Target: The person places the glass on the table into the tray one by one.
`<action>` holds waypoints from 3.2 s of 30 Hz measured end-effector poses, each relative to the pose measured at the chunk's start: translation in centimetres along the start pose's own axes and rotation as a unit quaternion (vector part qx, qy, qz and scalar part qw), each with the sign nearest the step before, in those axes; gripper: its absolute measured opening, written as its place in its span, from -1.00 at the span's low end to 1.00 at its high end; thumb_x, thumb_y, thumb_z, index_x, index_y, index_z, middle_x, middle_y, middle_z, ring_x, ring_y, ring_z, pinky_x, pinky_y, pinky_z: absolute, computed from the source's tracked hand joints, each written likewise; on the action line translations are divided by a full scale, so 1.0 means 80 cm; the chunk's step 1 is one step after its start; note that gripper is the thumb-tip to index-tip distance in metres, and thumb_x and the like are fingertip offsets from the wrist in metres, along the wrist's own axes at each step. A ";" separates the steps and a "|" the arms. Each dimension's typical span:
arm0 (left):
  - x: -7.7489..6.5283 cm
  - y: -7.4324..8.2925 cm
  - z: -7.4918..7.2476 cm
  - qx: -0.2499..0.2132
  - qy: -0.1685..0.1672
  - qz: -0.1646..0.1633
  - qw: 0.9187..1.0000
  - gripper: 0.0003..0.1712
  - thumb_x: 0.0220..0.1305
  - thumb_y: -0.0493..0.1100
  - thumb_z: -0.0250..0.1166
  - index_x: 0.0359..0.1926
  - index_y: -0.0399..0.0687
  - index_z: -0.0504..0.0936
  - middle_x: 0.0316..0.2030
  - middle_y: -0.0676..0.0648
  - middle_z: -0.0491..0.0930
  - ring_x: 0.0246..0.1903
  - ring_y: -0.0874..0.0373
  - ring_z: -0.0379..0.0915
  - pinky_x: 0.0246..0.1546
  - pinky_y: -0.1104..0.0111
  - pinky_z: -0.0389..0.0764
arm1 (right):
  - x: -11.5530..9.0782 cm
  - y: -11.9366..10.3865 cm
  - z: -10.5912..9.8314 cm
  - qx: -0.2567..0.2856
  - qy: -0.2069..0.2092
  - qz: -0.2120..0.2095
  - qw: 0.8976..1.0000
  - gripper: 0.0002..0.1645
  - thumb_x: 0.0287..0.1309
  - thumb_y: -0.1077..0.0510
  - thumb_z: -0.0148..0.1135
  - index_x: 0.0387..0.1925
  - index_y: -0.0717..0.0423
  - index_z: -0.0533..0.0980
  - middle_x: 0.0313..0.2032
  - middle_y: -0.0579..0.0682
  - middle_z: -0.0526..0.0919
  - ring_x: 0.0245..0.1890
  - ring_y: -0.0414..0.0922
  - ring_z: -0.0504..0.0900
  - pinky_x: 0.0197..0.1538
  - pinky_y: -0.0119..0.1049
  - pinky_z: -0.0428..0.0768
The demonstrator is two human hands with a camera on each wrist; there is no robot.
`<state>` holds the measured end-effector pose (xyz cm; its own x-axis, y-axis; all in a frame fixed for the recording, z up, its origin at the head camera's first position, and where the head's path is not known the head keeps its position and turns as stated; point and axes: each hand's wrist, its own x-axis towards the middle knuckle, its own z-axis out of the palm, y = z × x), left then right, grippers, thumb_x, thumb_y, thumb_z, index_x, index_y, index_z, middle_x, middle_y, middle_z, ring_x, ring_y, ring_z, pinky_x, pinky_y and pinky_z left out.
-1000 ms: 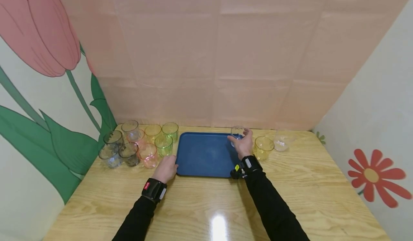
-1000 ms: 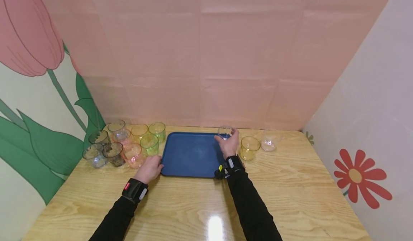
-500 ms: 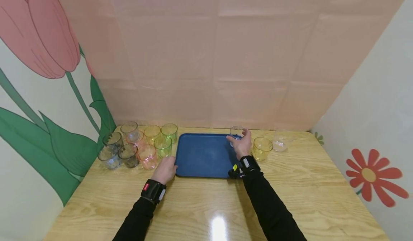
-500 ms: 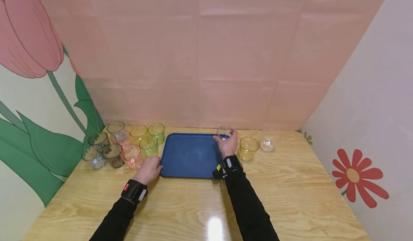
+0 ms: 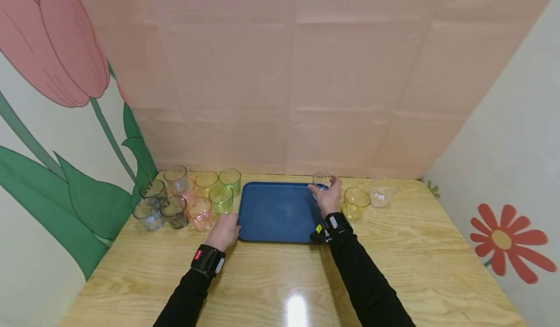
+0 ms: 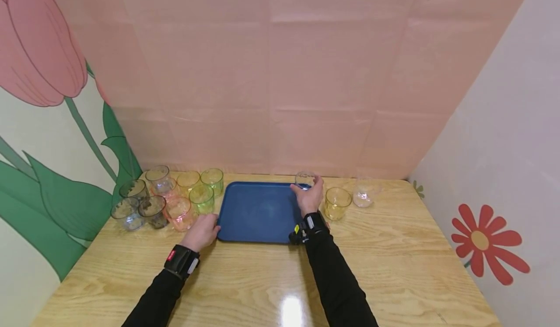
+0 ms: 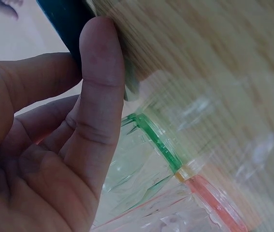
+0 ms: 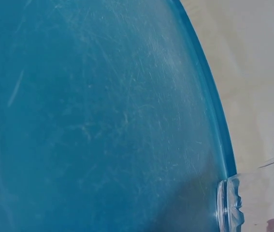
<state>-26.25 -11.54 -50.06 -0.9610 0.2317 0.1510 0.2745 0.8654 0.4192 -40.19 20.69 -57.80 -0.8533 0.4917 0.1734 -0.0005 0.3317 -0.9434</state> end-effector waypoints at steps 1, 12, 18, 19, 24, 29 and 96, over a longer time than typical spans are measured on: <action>0.000 0.000 0.000 -0.001 0.001 0.001 1.000 -0.95 0.17 -0.39 0.33 -0.35 -0.34 0.61 -0.51 -0.17 0.60 -0.40 -0.04 0.62 -0.42 0.18 0.60 | 0.000 0.000 0.000 0.000 -0.001 0.002 1.000 0.09 0.03 -0.13 0.40 0.47 -0.34 -0.03 0.46 -0.04 0.16 0.42 0.04 0.23 0.19 -0.13 0.52; 0.001 -0.003 0.005 -0.001 -0.016 -0.014 1.000 -0.95 0.21 -0.36 0.32 -0.32 -0.30 0.63 -0.48 -0.15 0.61 -0.38 0.01 0.61 -0.42 0.20 0.60 | 0.003 -0.005 -0.006 -0.009 -0.035 0.005 0.999 0.10 0.10 -0.08 0.39 0.50 -0.13 -0.06 0.46 0.11 0.14 0.38 0.12 0.30 0.17 -0.08 0.54; 0.002 -0.001 0.002 -0.011 -0.012 -0.011 1.000 -0.96 0.20 -0.36 0.31 -0.35 -0.29 0.61 -0.49 -0.16 0.61 -0.40 0.00 0.61 -0.44 0.19 0.59 | 0.017 0.011 0.001 -0.027 -0.018 -0.015 0.999 0.13 0.07 -0.15 0.37 0.51 -0.11 -0.08 0.50 0.03 0.08 0.42 0.10 0.25 0.23 -0.11 0.50; 0.002 -0.001 0.002 -0.011 -0.010 -0.011 1.000 -0.96 0.20 -0.37 0.32 -0.35 -0.29 0.61 -0.50 -0.17 0.61 -0.40 0.00 0.61 -0.44 0.19 0.59 | 0.018 0.009 0.002 -0.027 -0.018 -0.016 0.999 0.13 0.07 -0.15 0.37 0.51 -0.11 -0.08 0.50 0.02 0.08 0.42 0.10 0.24 0.24 -0.11 0.48; 0.003 -0.004 0.002 -0.008 -0.006 -0.007 1.000 -0.96 0.19 -0.36 0.32 -0.37 -0.28 0.61 -0.50 -0.17 0.62 -0.41 -0.01 0.62 -0.46 0.20 0.58 | 0.009 -0.016 -0.007 -0.016 -0.027 -0.011 0.999 0.12 0.06 -0.09 0.43 0.49 -0.04 -0.02 0.47 0.10 0.14 0.40 0.14 0.27 0.25 -0.06 0.47; 0.004 -0.004 0.001 -0.009 -0.004 -0.007 1.000 -0.95 0.20 -0.36 0.31 -0.39 -0.26 0.61 -0.51 -0.15 0.61 -0.43 0.01 0.61 -0.48 0.22 0.57 | 0.006 -0.025 -0.008 -0.022 -0.026 -0.012 0.999 0.13 0.07 -0.04 0.44 0.49 -0.01 -0.05 0.47 0.19 0.11 0.40 0.21 0.23 0.25 -0.02 0.48; -0.001 0.000 -0.003 -0.013 -0.010 -0.011 1.000 -0.95 0.22 -0.36 0.30 -0.30 -0.31 0.61 -0.47 -0.18 0.62 -0.37 -0.02 0.63 -0.43 0.19 0.59 | -0.072 -0.140 -0.123 0.034 -0.028 -0.077 0.996 0.10 0.11 -0.05 0.43 0.52 0.12 0.03 0.49 0.10 0.15 0.50 0.00 0.08 0.52 -0.08 0.05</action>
<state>-26.15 -11.67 -49.88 -0.9673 0.2215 0.1236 0.2536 0.8588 0.4451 -30.14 22.08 -45.41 -0.8683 0.3931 0.3026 -0.1669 0.3430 -0.9244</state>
